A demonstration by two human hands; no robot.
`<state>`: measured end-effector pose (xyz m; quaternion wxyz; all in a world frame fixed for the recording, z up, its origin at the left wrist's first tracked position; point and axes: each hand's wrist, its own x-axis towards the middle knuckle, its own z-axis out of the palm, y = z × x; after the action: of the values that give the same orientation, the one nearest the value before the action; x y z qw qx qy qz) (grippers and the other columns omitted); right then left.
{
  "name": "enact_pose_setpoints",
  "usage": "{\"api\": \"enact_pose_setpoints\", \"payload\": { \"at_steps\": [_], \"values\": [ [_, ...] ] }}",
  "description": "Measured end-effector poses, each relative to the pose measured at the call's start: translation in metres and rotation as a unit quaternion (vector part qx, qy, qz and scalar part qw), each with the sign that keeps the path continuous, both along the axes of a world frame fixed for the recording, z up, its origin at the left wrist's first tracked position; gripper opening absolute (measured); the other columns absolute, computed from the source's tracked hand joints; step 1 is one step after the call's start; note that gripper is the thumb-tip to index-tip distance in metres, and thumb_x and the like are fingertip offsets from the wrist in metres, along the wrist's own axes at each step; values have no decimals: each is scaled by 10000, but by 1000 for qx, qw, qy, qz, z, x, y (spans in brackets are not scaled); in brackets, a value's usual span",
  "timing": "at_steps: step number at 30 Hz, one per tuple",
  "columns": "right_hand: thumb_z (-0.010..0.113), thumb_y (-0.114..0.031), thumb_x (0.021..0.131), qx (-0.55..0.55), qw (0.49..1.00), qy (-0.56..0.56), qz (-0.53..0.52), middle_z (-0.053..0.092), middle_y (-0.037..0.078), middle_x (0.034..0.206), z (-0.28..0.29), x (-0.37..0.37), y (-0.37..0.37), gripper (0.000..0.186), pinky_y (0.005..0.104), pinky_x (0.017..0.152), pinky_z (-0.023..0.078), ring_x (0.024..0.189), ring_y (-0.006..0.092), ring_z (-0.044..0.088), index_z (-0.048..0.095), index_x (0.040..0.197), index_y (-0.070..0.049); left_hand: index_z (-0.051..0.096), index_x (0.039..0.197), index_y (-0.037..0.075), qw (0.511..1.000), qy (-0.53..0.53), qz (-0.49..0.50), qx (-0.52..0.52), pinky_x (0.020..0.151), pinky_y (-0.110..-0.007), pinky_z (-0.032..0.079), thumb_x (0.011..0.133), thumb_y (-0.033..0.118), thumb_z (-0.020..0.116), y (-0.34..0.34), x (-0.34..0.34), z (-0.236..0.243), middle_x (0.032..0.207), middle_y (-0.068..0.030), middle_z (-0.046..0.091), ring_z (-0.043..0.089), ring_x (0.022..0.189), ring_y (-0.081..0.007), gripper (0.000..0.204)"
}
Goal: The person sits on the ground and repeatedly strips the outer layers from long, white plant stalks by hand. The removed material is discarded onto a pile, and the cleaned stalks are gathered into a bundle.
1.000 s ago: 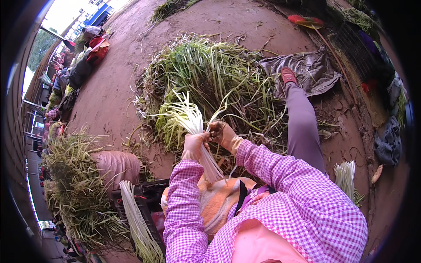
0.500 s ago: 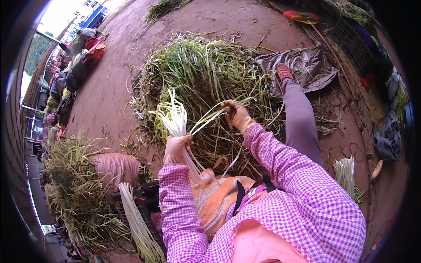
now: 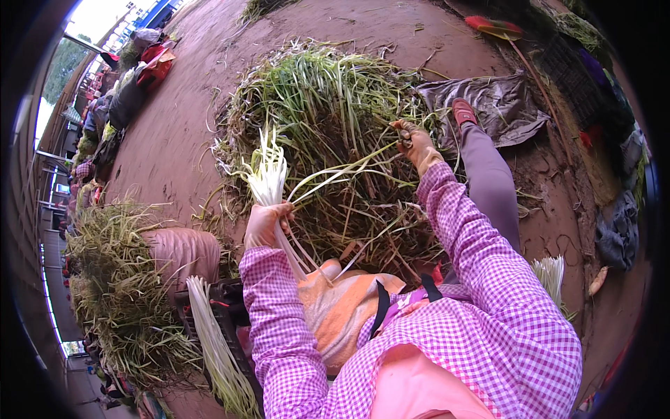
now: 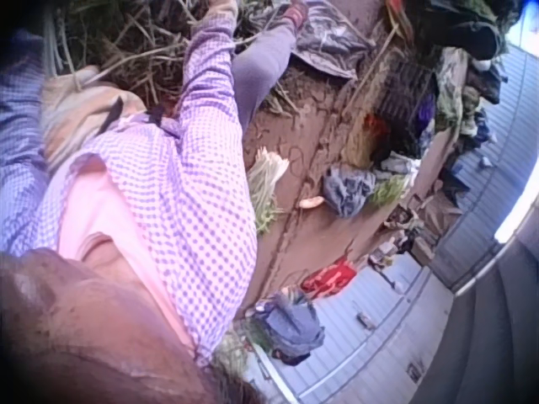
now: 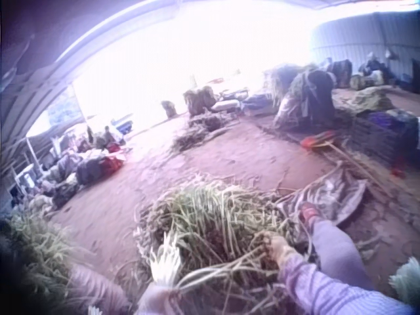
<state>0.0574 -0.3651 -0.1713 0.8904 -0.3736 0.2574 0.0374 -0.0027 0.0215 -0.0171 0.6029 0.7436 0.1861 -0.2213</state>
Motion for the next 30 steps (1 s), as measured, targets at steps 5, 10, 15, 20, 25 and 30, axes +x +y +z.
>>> {"api": "enact_pose_setpoints", "payload": {
  "at_steps": [5, 10, 15, 20, 25, 30],
  "values": [
    [526, -264, 981, -236, 968, -7, 83, 655, 92, 1122, 44, -10, 9, 337, 328, 690, 604, 848, 182, 697, 547, 1268, -88, 625, 985, -92, 994, 6, 49, -100, 401, -249, 513, 885, 86, 654, -4, 2, -10, 709, -120, 665, 565, 454, -112, 207],
    [620, -255, 924, -239, 908, -122, 322, 608, 121, 1246, 62, -87, 99, 470, 290, 726, 565, 963, 178, 635, 485, 1358, -135, 605, 1015, -71, 977, 7, 71, -200, 501, -289, 556, 940, 120, 587, -17, 6, -18, 786, -131, 663, 611, 553, -147, 206],
    [597, -234, 950, -208, 802, -168, 534, 644, 17, 809, 32, -171, 167, 201, 275, 619, 513, 703, 98, 616, 629, 1064, -71, 572, 1034, -49, 949, -9, 117, -293, 545, -306, 558, 962, 135, 560, -7, 10, -11, 804, -104, 636, 586, 586, -147, 198],
    [501, -220, 1004, -169, 901, -119, 381, 620, 7, 813, 22, -186, 149, 207, 219, 580, 533, 735, 84, 614, 625, 995, -54, 615, 1089, -16, 956, -89, 124, -250, 573, -287, 562, 973, 183, 549, 2, 11, -4, 896, -140, 691, 606, 627, -144, 240],
    [557, -176, 970, -274, 850, -207, 400, 608, -9, 707, 42, -173, 140, 140, 227, 566, 468, 634, 54, 559, 640, 976, -63, 575, 1071, -29, 953, -10, 179, -246, 750, -427, 622, 990, 151, 480, -32, 7, -28, 1012, -179, 645, 684, 868, -303, 219],
    [651, -25, 813, -423, 780, -341, 309, 659, 134, 808, 47, -176, 148, 202, 336, 635, 517, 752, 215, 661, 615, 1012, -37, 573, 1067, -38, 951, -7, 206, -231, 748, -423, 616, 973, 136, 516, -35, 5, -53, 953, -164, 636, 676, 844, -290, 207]
  ]
}}
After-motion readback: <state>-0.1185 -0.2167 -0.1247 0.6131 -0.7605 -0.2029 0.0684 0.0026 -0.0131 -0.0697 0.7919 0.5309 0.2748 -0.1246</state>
